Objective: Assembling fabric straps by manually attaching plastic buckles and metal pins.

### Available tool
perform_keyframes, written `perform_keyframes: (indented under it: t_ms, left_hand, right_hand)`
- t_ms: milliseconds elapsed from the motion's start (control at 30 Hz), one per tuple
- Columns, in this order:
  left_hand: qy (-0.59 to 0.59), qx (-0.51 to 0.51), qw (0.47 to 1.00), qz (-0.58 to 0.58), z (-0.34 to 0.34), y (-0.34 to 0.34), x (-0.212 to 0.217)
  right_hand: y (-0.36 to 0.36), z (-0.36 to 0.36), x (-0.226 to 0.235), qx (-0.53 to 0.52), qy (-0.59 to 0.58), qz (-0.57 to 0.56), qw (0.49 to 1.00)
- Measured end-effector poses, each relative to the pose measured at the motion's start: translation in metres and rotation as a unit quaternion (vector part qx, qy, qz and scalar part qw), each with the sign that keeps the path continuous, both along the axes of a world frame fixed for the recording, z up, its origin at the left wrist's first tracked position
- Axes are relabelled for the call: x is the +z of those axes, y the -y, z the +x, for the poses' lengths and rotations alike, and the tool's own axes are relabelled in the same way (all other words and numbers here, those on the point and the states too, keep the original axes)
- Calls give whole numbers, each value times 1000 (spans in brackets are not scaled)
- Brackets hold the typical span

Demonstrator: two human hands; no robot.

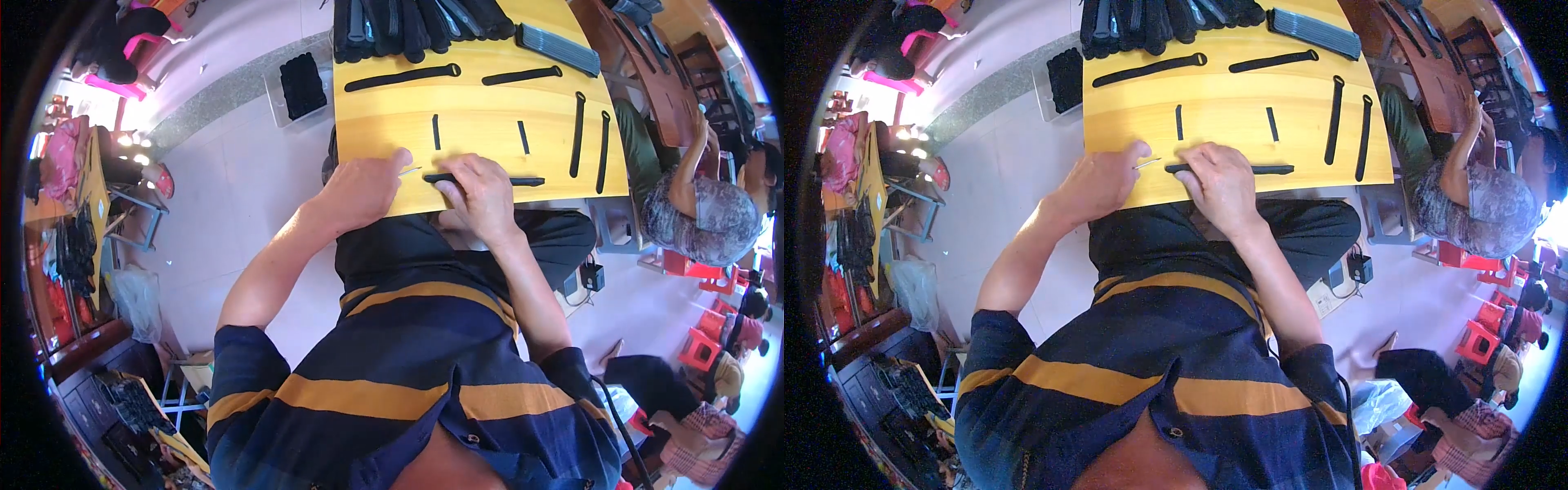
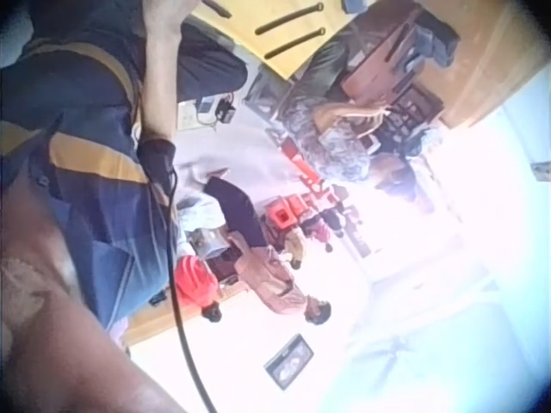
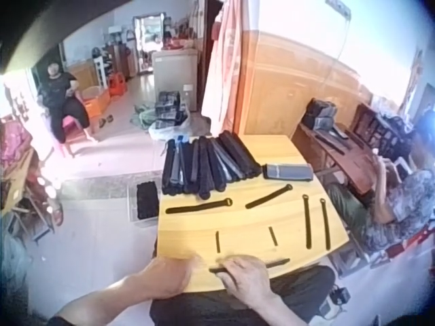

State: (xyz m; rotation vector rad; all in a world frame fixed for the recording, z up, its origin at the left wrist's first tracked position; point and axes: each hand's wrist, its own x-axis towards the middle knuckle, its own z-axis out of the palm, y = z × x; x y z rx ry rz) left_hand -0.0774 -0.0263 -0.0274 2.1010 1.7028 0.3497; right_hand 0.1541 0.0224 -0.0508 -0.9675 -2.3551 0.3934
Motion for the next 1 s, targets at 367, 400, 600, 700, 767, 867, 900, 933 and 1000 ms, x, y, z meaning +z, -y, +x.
perform_keyframes:
  t_ms: [367,400,600,700,767,867,900,933,1000]
  left_hand:
    - [58,-51,996,49,-6,3,-11]
    - [48,-54,996,42,-6,2,-12]
    - [47,-75,995,49,-5,3,-6]
    - [49,-84,992,79,-2,4,-4]
    - [49,-84,993,66,-3,4,-6]
    - [45,-82,994,52,-5,5,-7]
    - [42,-81,995,50,-5,5,-7]
    - [42,-81,995,50,-5,5,-7]
    - [43,-81,994,59,-6,5,-6]
  right_hand:
    - [2,-6,-8,3,-53,-26,998]
    - [2,-6,-8,2,-60,-25,998]
    - [2,-6,-11,3,-67,-48,997]
    - [3,-7,-10,-4,-68,-47,997]
    - [3,-7,-9,-5,-69,-45,997]
    - [3,-7,-9,-5,-67,-42,997]
    - [3,-7,-9,-5,-65,-41,997]
    - [3,-7,-9,-6,-65,-41,997]
    - [3,-7,-10,-7,-65,-43,997]
